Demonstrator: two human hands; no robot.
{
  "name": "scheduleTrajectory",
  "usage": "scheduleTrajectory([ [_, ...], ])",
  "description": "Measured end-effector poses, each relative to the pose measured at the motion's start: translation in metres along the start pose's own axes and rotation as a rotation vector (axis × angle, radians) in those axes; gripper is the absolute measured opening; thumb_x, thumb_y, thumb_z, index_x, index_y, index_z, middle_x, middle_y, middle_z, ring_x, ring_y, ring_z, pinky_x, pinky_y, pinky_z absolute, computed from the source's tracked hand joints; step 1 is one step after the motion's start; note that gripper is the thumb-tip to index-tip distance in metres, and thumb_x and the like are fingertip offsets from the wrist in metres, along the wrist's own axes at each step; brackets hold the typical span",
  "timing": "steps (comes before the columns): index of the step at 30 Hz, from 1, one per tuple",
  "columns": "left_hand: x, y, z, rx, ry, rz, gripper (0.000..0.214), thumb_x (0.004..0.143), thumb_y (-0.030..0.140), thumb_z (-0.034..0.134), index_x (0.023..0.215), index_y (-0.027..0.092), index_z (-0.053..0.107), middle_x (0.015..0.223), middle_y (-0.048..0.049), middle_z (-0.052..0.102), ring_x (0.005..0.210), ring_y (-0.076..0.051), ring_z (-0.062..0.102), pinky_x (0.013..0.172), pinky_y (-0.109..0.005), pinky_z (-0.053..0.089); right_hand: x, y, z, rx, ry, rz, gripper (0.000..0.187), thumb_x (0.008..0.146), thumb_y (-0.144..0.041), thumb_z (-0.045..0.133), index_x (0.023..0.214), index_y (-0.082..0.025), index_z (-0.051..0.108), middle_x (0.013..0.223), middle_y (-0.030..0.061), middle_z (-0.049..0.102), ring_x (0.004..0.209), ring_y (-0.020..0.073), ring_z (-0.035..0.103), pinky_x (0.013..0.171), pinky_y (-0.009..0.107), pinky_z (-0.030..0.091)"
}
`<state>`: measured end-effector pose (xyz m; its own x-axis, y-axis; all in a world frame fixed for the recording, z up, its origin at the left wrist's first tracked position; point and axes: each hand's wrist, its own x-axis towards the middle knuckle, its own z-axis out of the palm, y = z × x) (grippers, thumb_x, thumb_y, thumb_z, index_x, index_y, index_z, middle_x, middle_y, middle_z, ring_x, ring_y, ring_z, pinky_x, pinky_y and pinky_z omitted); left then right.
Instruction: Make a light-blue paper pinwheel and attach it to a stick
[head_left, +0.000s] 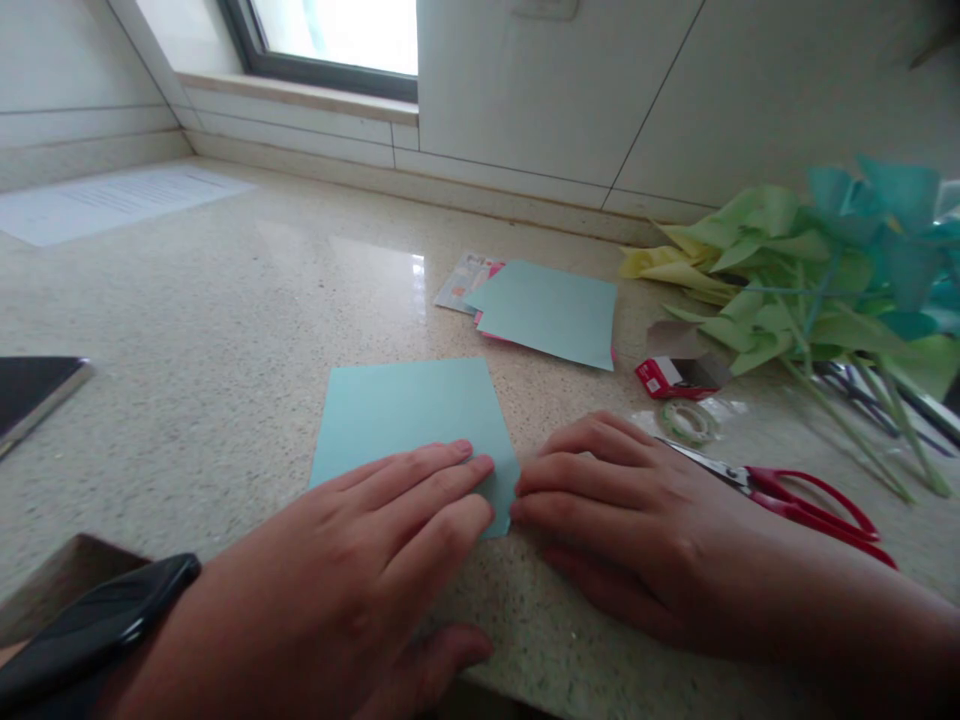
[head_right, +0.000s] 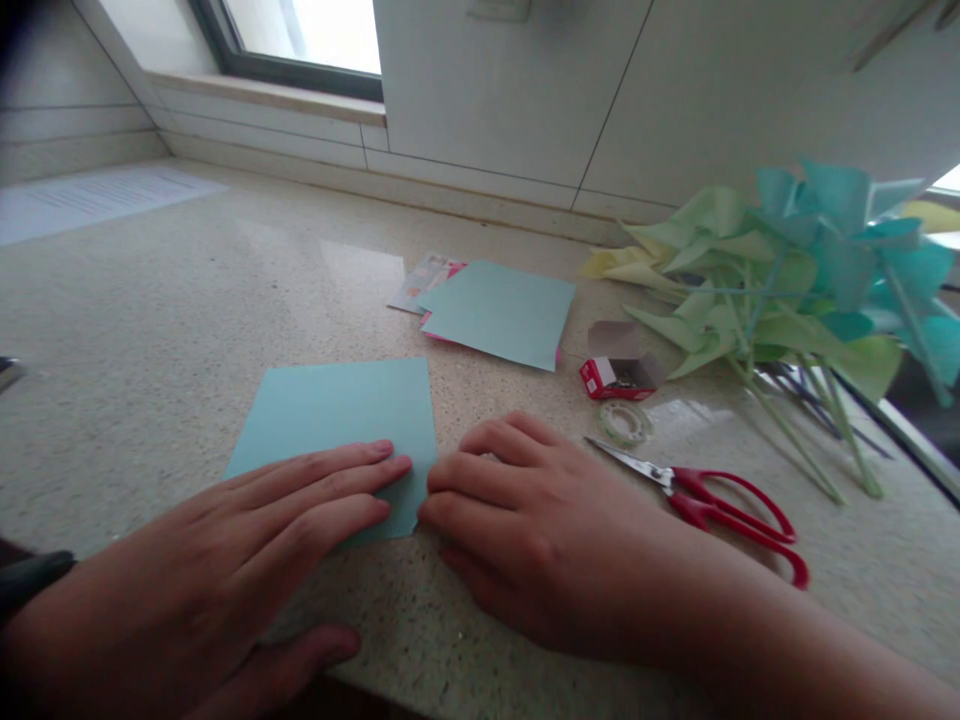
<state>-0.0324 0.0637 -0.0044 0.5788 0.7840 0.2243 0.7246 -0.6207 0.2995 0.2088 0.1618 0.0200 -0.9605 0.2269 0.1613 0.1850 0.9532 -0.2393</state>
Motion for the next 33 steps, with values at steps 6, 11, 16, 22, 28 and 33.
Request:
scheduleTrajectory([
  [6, 0.0001, -0.0003, 0.0009, 0.018, 0.007, -0.013, 0.040, 0.092, 0.032, 0.062, 0.127, 0.016, 0.052, 0.146, -0.0133, 0.058, 0.134, -0.029, 0.054, 0.106, -0.049, 0.054, -0.0055, -0.0023, 0.0009, -0.062, 0.023, -0.026, 0.027, 0.099, -0.023, 0.057, 0.123, -0.017, 0.065, 0.105, 0.0059, 0.072, 0.098, 0.0226, 0.060, 0.091, 0.042, 0.042],
  [11, 0.0004, 0.0004, 0.0016, 0.010, 0.014, -0.002, 0.036, 0.092, 0.027, 0.062, 0.126, 0.017, 0.056, 0.146, -0.0102, 0.059, 0.134, -0.029, 0.055, 0.106, -0.049, 0.055, -0.0086, -0.0030, -0.0048, -0.087, 0.045, -0.059, 0.020, 0.099, -0.019, 0.054, 0.111, -0.016, 0.070, 0.096, 0.0064, 0.073, 0.093, 0.0214, 0.061, 0.087, 0.041, 0.044],
  [16, 0.0009, 0.0005, 0.0034, 0.019, 0.047, 0.003, 0.029, 0.095, 0.023, 0.058, 0.122, 0.015, 0.062, 0.143, -0.0105, 0.062, 0.135, -0.029, 0.055, 0.109, -0.048, 0.053, -0.0094, -0.0023, -0.0068, -0.081, 0.057, -0.077, 0.018, 0.099, -0.020, 0.054, 0.105, -0.017, 0.071, 0.095, 0.0059, 0.072, 0.092, 0.0212, 0.061, 0.086, 0.041, 0.044],
  [22, 0.0003, 0.0001, 0.0029, 0.012, 0.050, 0.034, 0.029, 0.098, 0.028, 0.055, 0.121, 0.013, 0.065, 0.142, -0.0124, 0.062, 0.134, -0.030, 0.055, 0.109, -0.049, 0.054, -0.0089, -0.0021, -0.0073, -0.094, 0.051, -0.078, 0.020, 0.100, -0.020, 0.053, 0.108, -0.017, 0.071, 0.093, 0.0061, 0.071, 0.089, 0.0205, 0.061, 0.084, 0.041, 0.046],
  [28, 0.0008, 0.0000, 0.0027, 0.000, 0.056, 0.034, 0.029, 0.098, 0.029, 0.057, 0.120, 0.013, 0.067, 0.141, -0.0126, 0.063, 0.134, -0.031, 0.056, 0.109, -0.049, 0.054, -0.0074, -0.0036, -0.0076, -0.093, 0.061, -0.048, 0.016, 0.098, -0.017, 0.056, 0.104, -0.017, 0.071, 0.092, 0.0046, 0.070, 0.088, 0.0202, 0.059, 0.081, 0.038, 0.047],
  [33, 0.0014, -0.0002, 0.0034, 0.012, 0.055, 0.032, 0.030, 0.097, 0.029, 0.057, 0.122, 0.013, 0.066, 0.141, -0.0129, 0.063, 0.133, -0.031, 0.056, 0.108, -0.050, 0.054, -0.0071, -0.0038, -0.0055, -0.073, 0.053, -0.026, 0.016, 0.098, -0.018, 0.057, 0.108, -0.018, 0.070, 0.095, 0.0035, 0.069, 0.091, 0.0202, 0.058, 0.083, 0.038, 0.047],
])
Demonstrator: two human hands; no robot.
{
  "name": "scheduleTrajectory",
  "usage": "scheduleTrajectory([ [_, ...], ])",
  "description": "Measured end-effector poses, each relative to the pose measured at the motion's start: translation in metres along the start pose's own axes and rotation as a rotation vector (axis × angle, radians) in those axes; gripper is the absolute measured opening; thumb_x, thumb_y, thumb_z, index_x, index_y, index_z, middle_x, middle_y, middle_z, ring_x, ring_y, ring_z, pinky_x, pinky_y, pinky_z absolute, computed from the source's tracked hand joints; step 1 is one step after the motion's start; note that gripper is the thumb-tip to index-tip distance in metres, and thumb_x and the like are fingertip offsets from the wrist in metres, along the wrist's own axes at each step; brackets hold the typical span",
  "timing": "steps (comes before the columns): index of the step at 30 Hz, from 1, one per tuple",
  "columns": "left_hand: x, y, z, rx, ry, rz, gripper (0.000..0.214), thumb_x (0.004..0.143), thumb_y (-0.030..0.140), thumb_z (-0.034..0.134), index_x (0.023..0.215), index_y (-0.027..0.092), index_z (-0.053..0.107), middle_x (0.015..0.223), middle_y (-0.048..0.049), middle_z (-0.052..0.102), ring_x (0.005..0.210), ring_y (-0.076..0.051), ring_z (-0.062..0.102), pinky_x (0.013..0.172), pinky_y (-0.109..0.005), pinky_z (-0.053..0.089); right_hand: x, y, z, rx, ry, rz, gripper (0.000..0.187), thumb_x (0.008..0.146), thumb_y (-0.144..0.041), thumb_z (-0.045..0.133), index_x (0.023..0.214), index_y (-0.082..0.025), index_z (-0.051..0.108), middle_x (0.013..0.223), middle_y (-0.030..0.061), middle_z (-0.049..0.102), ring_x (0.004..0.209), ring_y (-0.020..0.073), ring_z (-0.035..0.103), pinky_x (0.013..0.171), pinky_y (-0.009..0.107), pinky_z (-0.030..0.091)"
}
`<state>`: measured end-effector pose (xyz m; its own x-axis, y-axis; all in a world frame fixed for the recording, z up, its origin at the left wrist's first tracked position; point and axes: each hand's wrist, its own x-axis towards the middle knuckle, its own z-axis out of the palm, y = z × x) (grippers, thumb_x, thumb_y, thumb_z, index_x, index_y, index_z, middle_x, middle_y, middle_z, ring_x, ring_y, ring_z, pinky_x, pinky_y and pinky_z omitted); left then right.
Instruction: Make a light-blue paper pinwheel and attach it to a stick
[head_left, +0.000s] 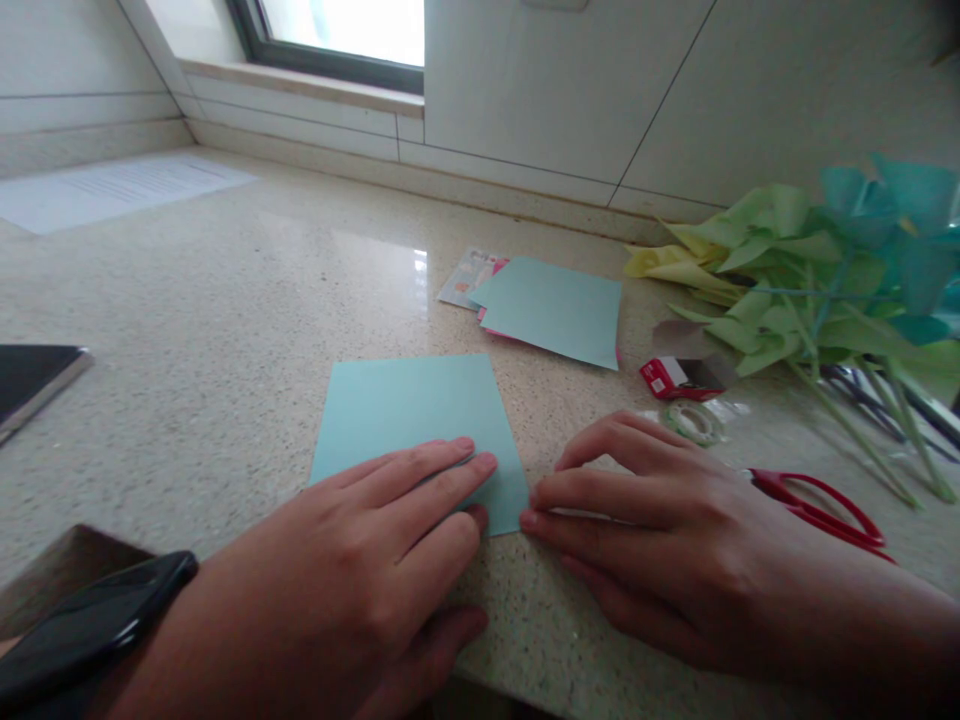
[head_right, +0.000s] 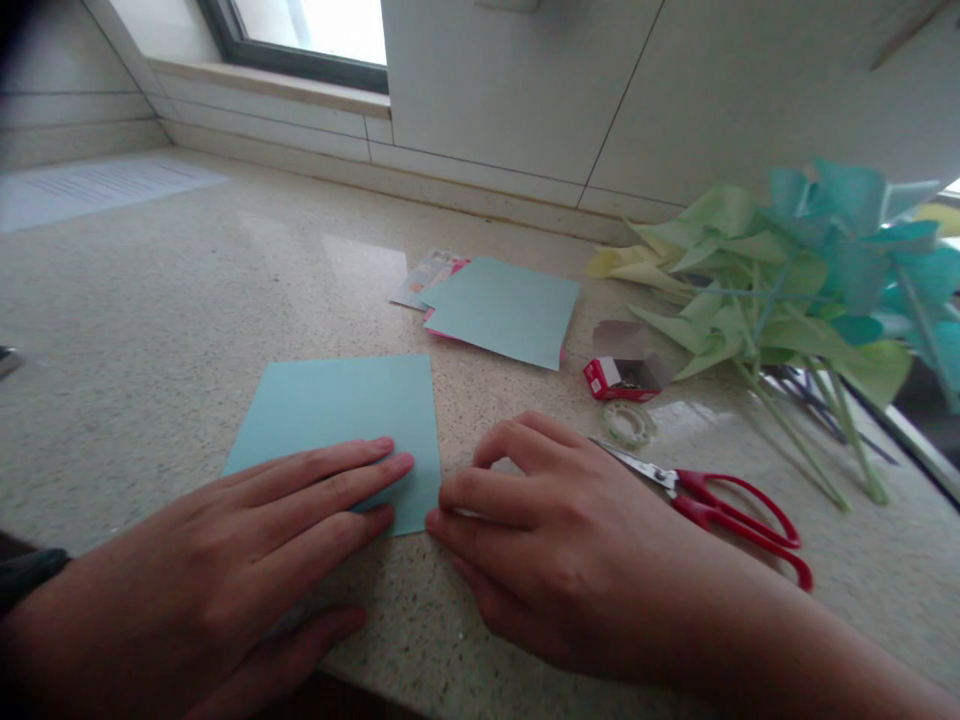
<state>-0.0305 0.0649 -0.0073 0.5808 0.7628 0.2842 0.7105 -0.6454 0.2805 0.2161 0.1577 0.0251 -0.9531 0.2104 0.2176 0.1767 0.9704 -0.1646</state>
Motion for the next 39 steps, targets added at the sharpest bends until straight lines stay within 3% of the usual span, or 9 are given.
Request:
scheduleTrajectory([
  [8, 0.0016, 0.0013, -0.0022, -0.027, -0.015, -0.008, 0.027, 0.097, 0.029, 0.058, 0.117, 0.013, 0.068, 0.139, -0.0138, 0.065, 0.132, -0.033, 0.057, 0.109, -0.051, 0.054, 0.0020, -0.0021, 0.0008, 0.016, -0.020, 0.022, 0.021, 0.098, -0.017, 0.056, 0.113, -0.018, 0.070, 0.099, 0.0047, 0.070, 0.094, 0.0209, 0.059, 0.087, 0.038, 0.048],
  [18, 0.0019, 0.0015, -0.0036, -0.029, -0.014, -0.012, 0.022, 0.097, 0.029, 0.059, 0.111, 0.015, 0.068, 0.135, -0.0121, 0.067, 0.132, -0.032, 0.057, 0.110, -0.050, 0.052, 0.0023, 0.0001, 0.0027, -0.089, -0.045, 0.009, 0.028, 0.097, -0.024, 0.056, 0.123, -0.021, 0.067, 0.128, 0.0068, 0.067, 0.107, 0.0253, 0.058, 0.092, 0.045, 0.049],
  [25, 0.0012, 0.0024, -0.0040, -0.046, -0.018, -0.016, 0.022, 0.096, 0.025, 0.059, 0.113, 0.015, 0.069, 0.130, -0.0110, 0.070, 0.133, -0.030, 0.056, 0.112, -0.048, 0.051, -0.0017, 0.0006, 0.0033, -0.112, -0.113, 0.036, 0.042, 0.099, -0.043, 0.055, 0.138, -0.026, 0.057, 0.148, 0.0022, 0.055, 0.116, 0.0269, 0.054, 0.100, 0.047, 0.045],
  [31, 0.0010, 0.0015, -0.0025, -0.068, -0.015, -0.020, 0.023, 0.094, 0.027, 0.060, 0.112, 0.015, 0.069, 0.133, -0.0133, 0.068, 0.137, -0.030, 0.052, 0.116, -0.046, 0.047, -0.0023, 0.0011, 0.0049, -0.157, -0.135, 0.026, 0.068, 0.096, -0.064, 0.050, 0.150, -0.022, 0.047, 0.150, 0.0073, 0.053, 0.123, 0.0310, 0.050, 0.100, 0.050, 0.043],
  [39, 0.0028, 0.0008, -0.0049, -0.072, -0.019, 0.009, 0.029, 0.096, 0.024, 0.059, 0.124, 0.018, 0.064, 0.136, -0.0110, 0.066, 0.141, -0.028, 0.048, 0.116, -0.044, 0.047, -0.0046, 0.0037, 0.0097, -0.145, -0.157, 0.046, 0.084, 0.090, -0.076, 0.047, 0.156, -0.023, 0.038, 0.153, 0.0132, 0.048, 0.129, 0.0346, 0.044, 0.103, 0.052, 0.037],
])
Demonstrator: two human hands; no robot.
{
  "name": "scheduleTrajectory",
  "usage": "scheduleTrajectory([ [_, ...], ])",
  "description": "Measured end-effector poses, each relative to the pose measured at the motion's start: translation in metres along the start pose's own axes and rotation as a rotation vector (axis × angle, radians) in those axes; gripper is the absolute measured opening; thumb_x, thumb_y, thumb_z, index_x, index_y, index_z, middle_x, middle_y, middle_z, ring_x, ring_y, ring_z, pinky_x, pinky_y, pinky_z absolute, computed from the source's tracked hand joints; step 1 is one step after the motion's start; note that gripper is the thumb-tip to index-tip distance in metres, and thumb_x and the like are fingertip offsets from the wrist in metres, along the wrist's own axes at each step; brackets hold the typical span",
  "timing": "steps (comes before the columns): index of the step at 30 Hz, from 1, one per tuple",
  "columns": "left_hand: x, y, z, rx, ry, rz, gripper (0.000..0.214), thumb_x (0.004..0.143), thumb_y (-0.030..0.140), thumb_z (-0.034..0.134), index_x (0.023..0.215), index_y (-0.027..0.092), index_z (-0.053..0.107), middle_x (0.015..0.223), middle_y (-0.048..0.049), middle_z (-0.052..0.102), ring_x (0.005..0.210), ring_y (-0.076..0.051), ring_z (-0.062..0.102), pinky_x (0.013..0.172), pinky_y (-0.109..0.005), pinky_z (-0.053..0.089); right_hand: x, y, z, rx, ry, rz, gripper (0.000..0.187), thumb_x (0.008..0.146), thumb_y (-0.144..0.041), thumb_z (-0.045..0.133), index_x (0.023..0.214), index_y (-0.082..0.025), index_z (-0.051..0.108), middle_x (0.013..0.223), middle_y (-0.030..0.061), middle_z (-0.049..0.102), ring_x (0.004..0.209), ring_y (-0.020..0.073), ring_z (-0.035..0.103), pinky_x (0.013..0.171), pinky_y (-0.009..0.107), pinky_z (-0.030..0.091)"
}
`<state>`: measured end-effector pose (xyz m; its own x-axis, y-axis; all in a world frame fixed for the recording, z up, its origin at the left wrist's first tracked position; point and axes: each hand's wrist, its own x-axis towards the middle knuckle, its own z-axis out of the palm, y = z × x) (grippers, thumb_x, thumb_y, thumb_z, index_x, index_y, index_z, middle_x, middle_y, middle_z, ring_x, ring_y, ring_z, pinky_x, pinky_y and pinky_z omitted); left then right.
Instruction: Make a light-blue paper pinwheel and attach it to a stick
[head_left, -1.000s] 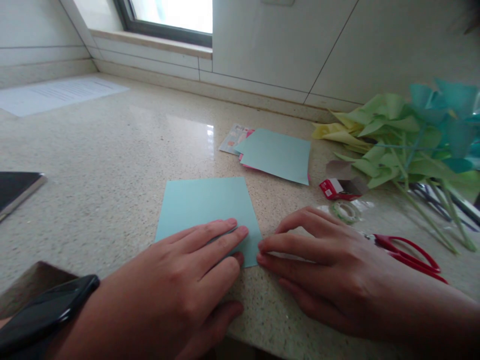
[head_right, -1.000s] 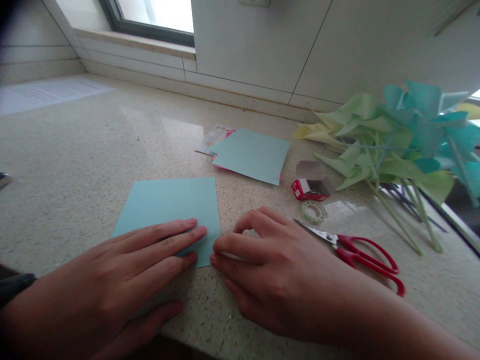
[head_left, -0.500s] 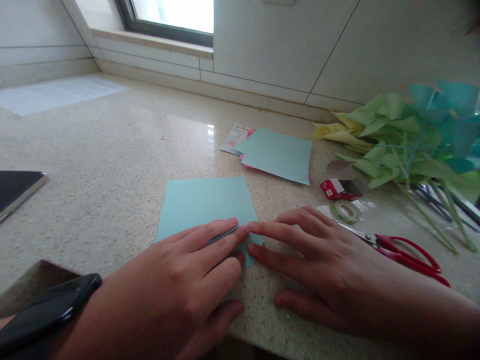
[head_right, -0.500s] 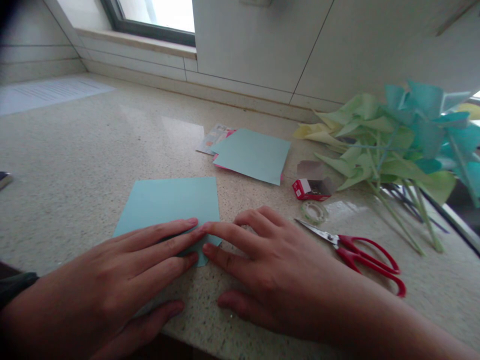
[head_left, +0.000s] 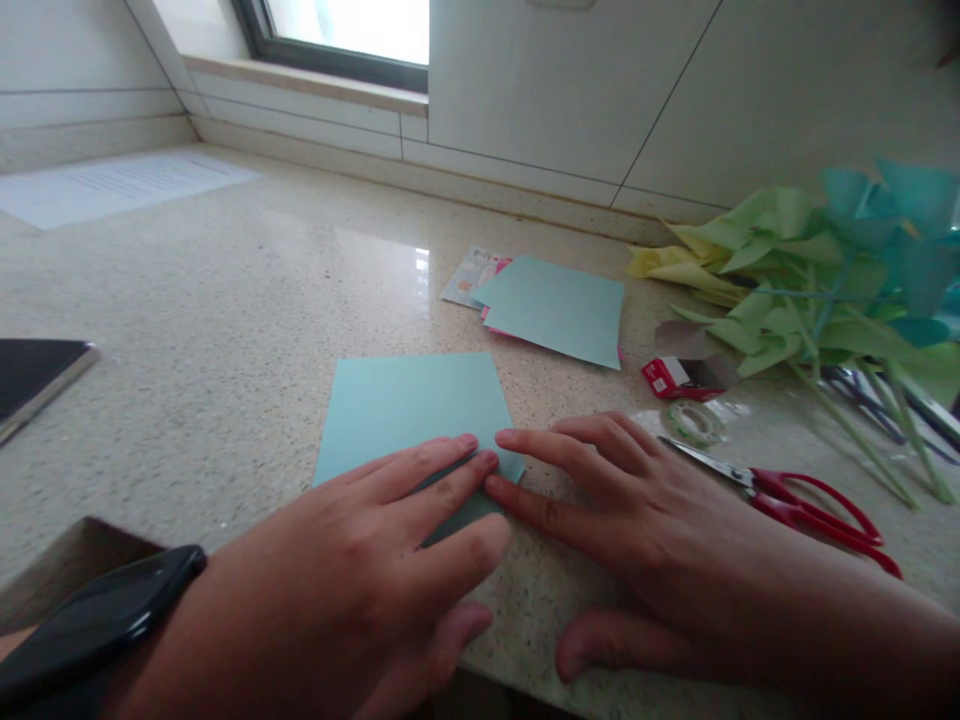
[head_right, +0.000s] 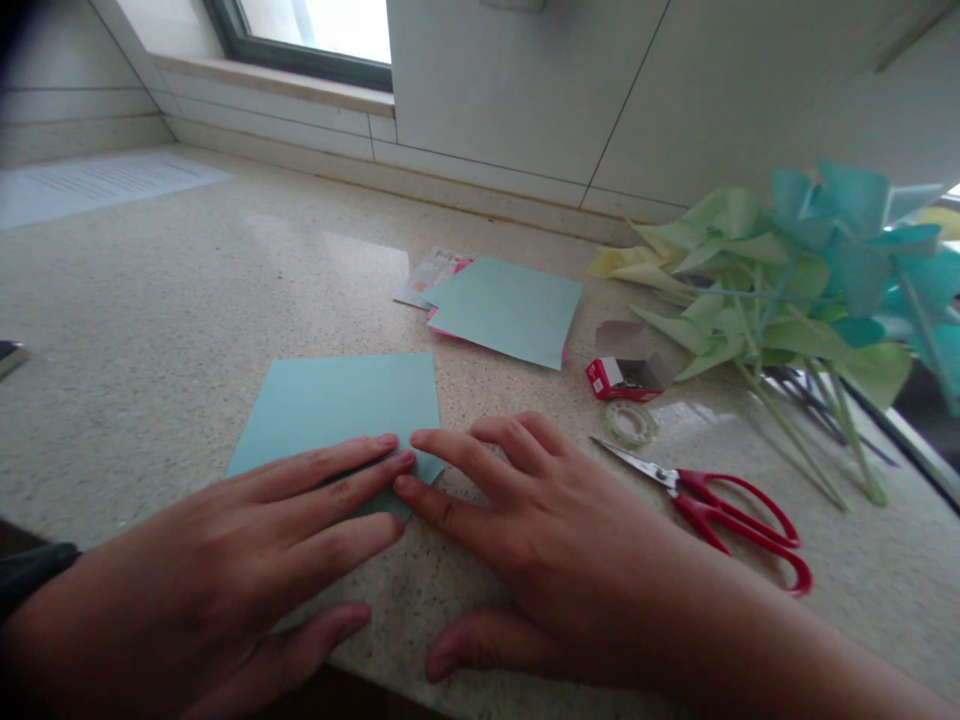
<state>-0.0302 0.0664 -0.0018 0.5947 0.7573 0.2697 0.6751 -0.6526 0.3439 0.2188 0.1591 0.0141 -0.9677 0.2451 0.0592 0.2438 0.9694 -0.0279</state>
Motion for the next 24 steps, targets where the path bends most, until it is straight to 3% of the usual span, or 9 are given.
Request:
scheduleTrajectory([
  [6, 0.002, 0.001, -0.002, 0.046, -0.019, 0.015, 0.044, 0.098, 0.023, 0.055, 0.141, 0.020, 0.054, 0.148, -0.0098, 0.056, 0.146, -0.027, 0.041, 0.116, -0.044, 0.045, 0.000, 0.000, -0.002, 0.052, -0.033, 0.017, 0.082, 0.088, -0.078, 0.047, 0.151, -0.025, 0.046, 0.154, 0.0142, 0.045, 0.132, 0.0356, 0.043, 0.105, 0.054, 0.038],
  [11, 0.000, 0.000, -0.001, 0.055, -0.018, 0.024, 0.036, 0.096, 0.024, 0.058, 0.132, 0.017, 0.062, 0.141, -0.0117, 0.063, 0.142, -0.030, 0.047, 0.114, -0.046, 0.048, 0.002, 0.004, -0.002, 0.112, -0.037, 0.036, 0.087, 0.084, -0.078, 0.053, 0.156, -0.033, 0.035, 0.156, 0.0144, 0.041, 0.133, 0.0383, 0.043, 0.103, 0.061, 0.041],
  [15, -0.001, 0.000, 0.000, 0.054, -0.002, 0.018, 0.033, 0.096, 0.024, 0.058, 0.128, 0.015, 0.065, 0.137, -0.0132, 0.065, 0.140, -0.031, 0.049, 0.113, -0.046, 0.049, 0.003, 0.007, -0.003, 0.151, -0.048, 0.037, 0.085, 0.084, -0.077, 0.056, 0.156, -0.035, 0.036, 0.155, 0.0150, 0.040, 0.134, 0.0398, 0.041, 0.102, 0.063, 0.042],
  [20, 0.000, 0.000, 0.000, 0.042, 0.002, 0.022, 0.033, 0.097, 0.025, 0.056, 0.127, 0.015, 0.065, 0.131, -0.0108, 0.070, 0.137, -0.030, 0.052, 0.114, -0.046, 0.049, 0.000, 0.010, -0.007, 0.206, 0.043, 0.033, 0.069, 0.090, -0.060, 0.062, 0.151, -0.032, 0.045, 0.142, 0.0134, 0.049, 0.127, 0.0334, 0.045, 0.100, 0.053, 0.045],
  [24, 0.000, 0.000, -0.001, 0.048, -0.015, 0.013, 0.034, 0.098, 0.026, 0.056, 0.129, 0.015, 0.065, 0.135, -0.0115, 0.067, 0.137, -0.031, 0.052, 0.113, -0.046, 0.049, 0.000, 0.009, -0.011, 0.212, 0.127, 0.005, 0.047, 0.093, -0.046, 0.063, 0.135, -0.026, 0.061, 0.124, 0.0102, 0.057, 0.115, 0.0278, 0.049, 0.097, 0.045, 0.045],
])
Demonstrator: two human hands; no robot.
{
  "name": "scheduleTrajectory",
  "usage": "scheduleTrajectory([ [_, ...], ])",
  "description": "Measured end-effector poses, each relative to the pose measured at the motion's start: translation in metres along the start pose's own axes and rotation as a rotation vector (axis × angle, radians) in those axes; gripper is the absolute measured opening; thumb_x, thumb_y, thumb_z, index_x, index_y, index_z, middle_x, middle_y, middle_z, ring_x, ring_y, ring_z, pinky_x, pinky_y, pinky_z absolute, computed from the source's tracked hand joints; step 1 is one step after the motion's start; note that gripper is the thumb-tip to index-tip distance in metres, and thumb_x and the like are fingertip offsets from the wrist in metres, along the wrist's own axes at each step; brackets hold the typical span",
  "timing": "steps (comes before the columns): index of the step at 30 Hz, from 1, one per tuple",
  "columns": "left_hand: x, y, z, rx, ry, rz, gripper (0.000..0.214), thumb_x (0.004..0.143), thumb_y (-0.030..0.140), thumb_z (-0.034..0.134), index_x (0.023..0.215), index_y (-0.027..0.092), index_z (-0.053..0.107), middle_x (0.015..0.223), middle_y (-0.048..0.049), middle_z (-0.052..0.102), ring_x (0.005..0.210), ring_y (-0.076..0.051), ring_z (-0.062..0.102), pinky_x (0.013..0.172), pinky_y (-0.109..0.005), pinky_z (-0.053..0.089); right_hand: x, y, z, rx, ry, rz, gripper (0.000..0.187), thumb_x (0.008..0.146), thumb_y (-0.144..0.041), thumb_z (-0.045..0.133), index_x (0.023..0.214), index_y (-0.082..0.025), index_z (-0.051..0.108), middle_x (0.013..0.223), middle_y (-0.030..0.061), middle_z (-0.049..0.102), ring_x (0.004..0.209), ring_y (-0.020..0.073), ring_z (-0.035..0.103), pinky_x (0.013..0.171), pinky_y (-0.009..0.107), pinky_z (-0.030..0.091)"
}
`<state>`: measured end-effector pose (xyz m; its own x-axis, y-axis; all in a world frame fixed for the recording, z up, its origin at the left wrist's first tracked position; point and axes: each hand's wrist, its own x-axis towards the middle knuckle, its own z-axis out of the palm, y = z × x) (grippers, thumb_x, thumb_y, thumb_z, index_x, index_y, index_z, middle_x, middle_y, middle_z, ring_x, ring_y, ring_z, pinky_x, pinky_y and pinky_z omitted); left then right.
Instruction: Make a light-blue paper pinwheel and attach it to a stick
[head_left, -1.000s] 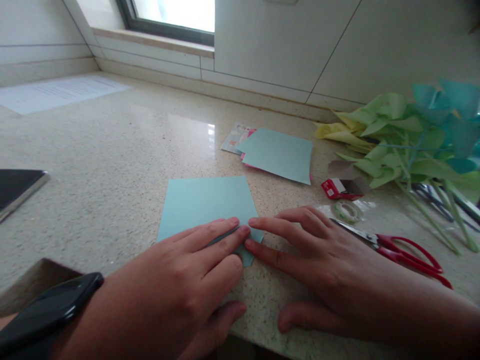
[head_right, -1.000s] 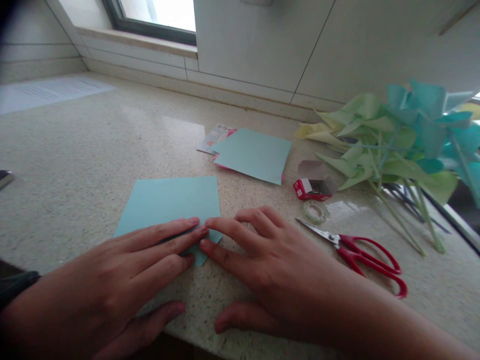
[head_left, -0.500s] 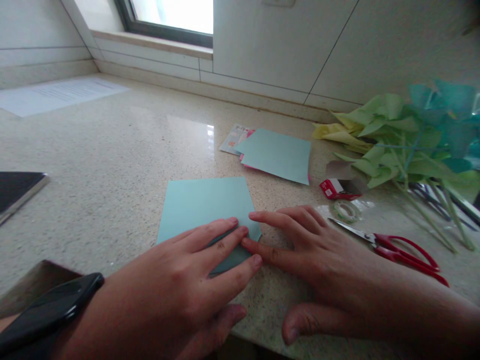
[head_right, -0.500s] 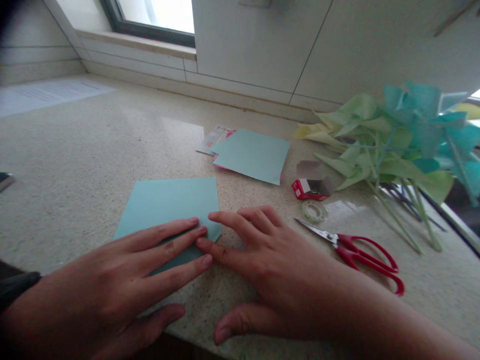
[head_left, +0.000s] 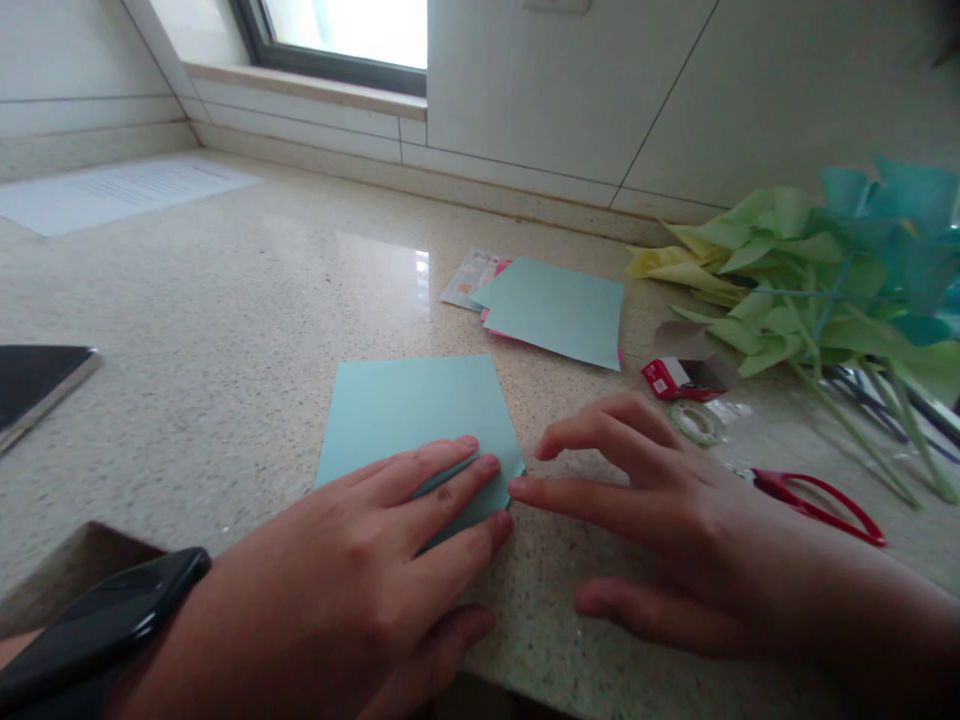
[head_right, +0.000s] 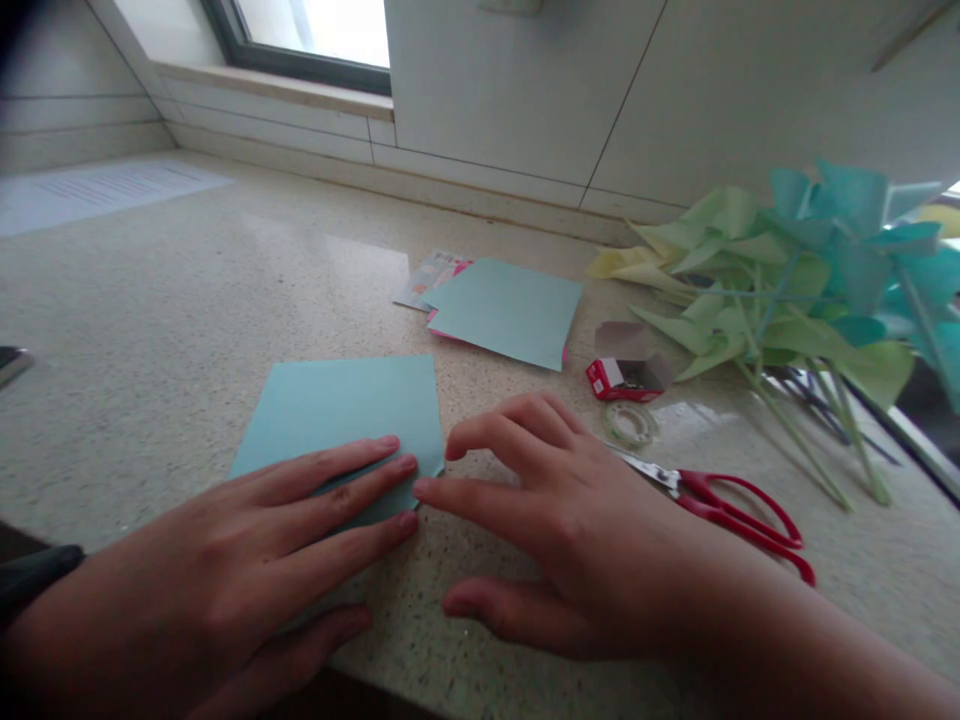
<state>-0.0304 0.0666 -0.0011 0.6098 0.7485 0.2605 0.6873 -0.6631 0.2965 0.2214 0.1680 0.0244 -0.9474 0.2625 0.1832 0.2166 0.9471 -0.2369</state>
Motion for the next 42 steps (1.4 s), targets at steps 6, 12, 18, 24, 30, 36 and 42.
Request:
scheduleTrajectory([
  [6, -0.002, 0.000, 0.002, 0.008, -0.017, -0.002, 0.039, 0.098, 0.026, 0.055, 0.134, 0.013, 0.061, 0.143, -0.0135, 0.062, 0.137, -0.033, 0.052, 0.111, -0.049, 0.051, 0.002, -0.005, 0.001, -0.031, -0.053, 0.008, 0.041, 0.092, -0.042, 0.064, 0.131, -0.027, 0.063, 0.124, 0.0084, 0.059, 0.113, 0.0278, 0.049, 0.097, 0.045, 0.043],
  [12, -0.001, 0.000, 0.001, -0.017, -0.042, -0.022, 0.029, 0.098, 0.027, 0.057, 0.124, 0.018, 0.065, 0.142, -0.0141, 0.061, 0.139, -0.031, 0.050, 0.112, -0.047, 0.049, 0.001, -0.003, 0.003, -0.009, -0.106, 0.047, 0.046, 0.094, -0.048, 0.062, 0.137, -0.032, 0.058, 0.128, 0.0080, 0.055, 0.118, 0.0284, 0.046, 0.099, 0.047, 0.042],
  [18, 0.000, 0.000, -0.001, -0.024, -0.071, -0.009, 0.034, 0.098, 0.029, 0.056, 0.132, 0.026, 0.055, 0.148, -0.0153, 0.052, 0.139, -0.031, 0.048, 0.105, -0.050, 0.054, 0.001, -0.003, 0.005, -0.036, -0.113, 0.056, 0.054, 0.094, -0.054, 0.059, 0.144, -0.034, 0.052, 0.130, 0.0105, 0.051, 0.120, 0.0313, 0.045, 0.098, 0.051, 0.043],
  [24, -0.008, 0.000, 0.007, 0.000, 0.007, -0.071, 0.048, 0.093, 0.035, 0.063, 0.132, 0.015, 0.044, 0.148, -0.0216, 0.051, 0.131, -0.034, 0.055, 0.103, -0.053, 0.055, 0.005, -0.004, 0.005, -0.047, -0.117, 0.049, 0.057, 0.093, -0.058, 0.058, 0.144, -0.032, 0.054, 0.132, 0.0112, 0.053, 0.119, 0.0322, 0.047, 0.100, 0.053, 0.043],
  [30, -0.011, -0.001, 0.009, 0.009, 0.005, -0.064, 0.048, 0.093, 0.036, 0.062, 0.130, 0.012, 0.044, 0.149, -0.0218, 0.048, 0.136, -0.033, 0.049, 0.109, -0.050, 0.051, 0.008, -0.004, 0.007, -0.046, -0.133, 0.043, 0.060, 0.093, -0.061, 0.055, 0.144, -0.030, 0.054, 0.138, 0.0106, 0.054, 0.122, 0.0324, 0.047, 0.103, 0.053, 0.040],
  [36, -0.009, -0.001, 0.008, 0.036, 0.038, -0.059, 0.045, 0.092, 0.036, 0.063, 0.126, 0.011, 0.047, 0.138, -0.0221, 0.053, 0.125, -0.033, 0.056, 0.099, -0.049, 0.057, 0.011, -0.005, 0.007, -0.015, -0.167, 0.015, 0.064, 0.094, -0.063, 0.053, 0.149, -0.030, 0.048, 0.143, 0.0051, 0.054, 0.118, 0.0295, 0.049, 0.104, 0.051, 0.034],
  [42, -0.011, 0.000, 0.010, 0.170, 0.145, -0.038, 0.045, 0.092, 0.038, 0.064, 0.128, 0.012, 0.056, 0.142, -0.0143, 0.059, 0.133, -0.034, 0.051, 0.112, -0.054, 0.041, 0.011, -0.006, 0.004, -0.022, -0.160, 0.006, 0.063, 0.095, -0.063, 0.052, 0.146, -0.028, 0.049, 0.132, 0.0035, 0.060, 0.109, 0.0265, 0.049, 0.101, 0.047, 0.031],
])
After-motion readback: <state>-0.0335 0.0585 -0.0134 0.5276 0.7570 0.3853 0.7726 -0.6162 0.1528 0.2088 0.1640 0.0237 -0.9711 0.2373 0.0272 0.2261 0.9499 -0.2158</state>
